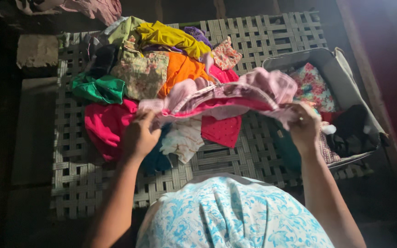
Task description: The person folds various colorful garments by hand and places them into an open suitcase. The person handles shirts and other clothing items one at a time, folding them neatly and stacking them inside the suitcase.
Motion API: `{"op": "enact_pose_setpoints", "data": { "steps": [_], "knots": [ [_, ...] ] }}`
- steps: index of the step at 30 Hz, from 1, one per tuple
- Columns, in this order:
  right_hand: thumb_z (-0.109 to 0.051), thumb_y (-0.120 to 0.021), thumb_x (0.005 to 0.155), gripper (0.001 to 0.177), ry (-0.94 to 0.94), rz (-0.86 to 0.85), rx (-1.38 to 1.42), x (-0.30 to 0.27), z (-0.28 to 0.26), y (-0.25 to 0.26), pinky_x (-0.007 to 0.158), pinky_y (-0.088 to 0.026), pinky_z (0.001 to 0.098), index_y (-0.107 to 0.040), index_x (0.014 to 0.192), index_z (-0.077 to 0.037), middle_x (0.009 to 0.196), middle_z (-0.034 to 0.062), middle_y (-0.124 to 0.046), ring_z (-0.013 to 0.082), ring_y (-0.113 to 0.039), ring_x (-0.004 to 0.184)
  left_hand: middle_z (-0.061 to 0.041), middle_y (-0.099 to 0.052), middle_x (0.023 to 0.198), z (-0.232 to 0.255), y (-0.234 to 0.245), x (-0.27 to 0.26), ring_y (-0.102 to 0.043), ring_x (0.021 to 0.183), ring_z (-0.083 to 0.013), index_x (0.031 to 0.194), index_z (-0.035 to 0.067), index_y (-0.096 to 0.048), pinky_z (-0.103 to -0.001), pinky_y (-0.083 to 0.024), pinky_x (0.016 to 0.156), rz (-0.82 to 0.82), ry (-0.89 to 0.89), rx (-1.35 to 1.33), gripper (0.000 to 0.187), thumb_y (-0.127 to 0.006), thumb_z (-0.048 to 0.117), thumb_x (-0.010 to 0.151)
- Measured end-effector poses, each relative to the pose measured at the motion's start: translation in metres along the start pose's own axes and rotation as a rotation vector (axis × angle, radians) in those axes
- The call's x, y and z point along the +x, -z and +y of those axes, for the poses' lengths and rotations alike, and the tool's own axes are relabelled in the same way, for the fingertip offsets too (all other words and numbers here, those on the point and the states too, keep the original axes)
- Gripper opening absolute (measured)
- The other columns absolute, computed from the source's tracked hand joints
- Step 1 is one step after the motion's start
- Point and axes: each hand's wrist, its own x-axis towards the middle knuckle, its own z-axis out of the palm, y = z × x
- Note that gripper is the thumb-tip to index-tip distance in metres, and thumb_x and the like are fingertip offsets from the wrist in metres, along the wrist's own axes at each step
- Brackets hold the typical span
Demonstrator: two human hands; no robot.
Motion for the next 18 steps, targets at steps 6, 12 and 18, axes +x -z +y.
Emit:
{"op": "enact_pose_setpoints", "data": {
  "steps": [6,12,18],
  "knots": [
    [0.006,-0.073,0.069,0.034,-0.07,-0.387,-0.495,-0.03,0.056,0.0,0.08,-0.054,0.0367,-0.073,0.102,-0.003,0.098,0.0099,-0.07,0.0282,-0.069,0.092,-0.007,-0.07,0.089,-0.019,-0.048,-0.042,-0.068,0.093,-0.031,0.093,0.014,-0.075,-0.043,-0.055,0.077,-0.242,0.087,0.062,0.021,-0.08,0.017,0.072],
    [0.0,-0.071,0.068,0.035,0.054,-0.481,-0.634,-0.037,0.065,0.002,0.091,-0.052,0.0408,-0.076,0.1,-0.013,0.108,0.0055,-0.07,0.031,-0.065,0.107,-0.005,-0.07,0.102,0.001,-0.054,-0.059,-0.069,0.098,-0.0281,0.101,0.015,-0.077,-0.04,-0.055,0.078,-0.262,0.074,-0.086,0.04,-0.063,-0.007,0.071],
    [-0.004,-0.074,0.058,0.039,0.401,-0.529,-0.671,0.017,0.019,-0.015,0.096,-0.046,0.0425,-0.079,0.093,-0.02,0.115,0.0022,-0.07,0.0282,-0.061,0.117,-0.003,-0.071,0.1,0.05,-0.058,-0.03,-0.072,0.095,-0.0254,0.088,0.017,-0.077,-0.037,-0.056,0.08,-0.348,-0.066,-0.248,0.014,-0.076,0.01,0.077]
  ]
}}
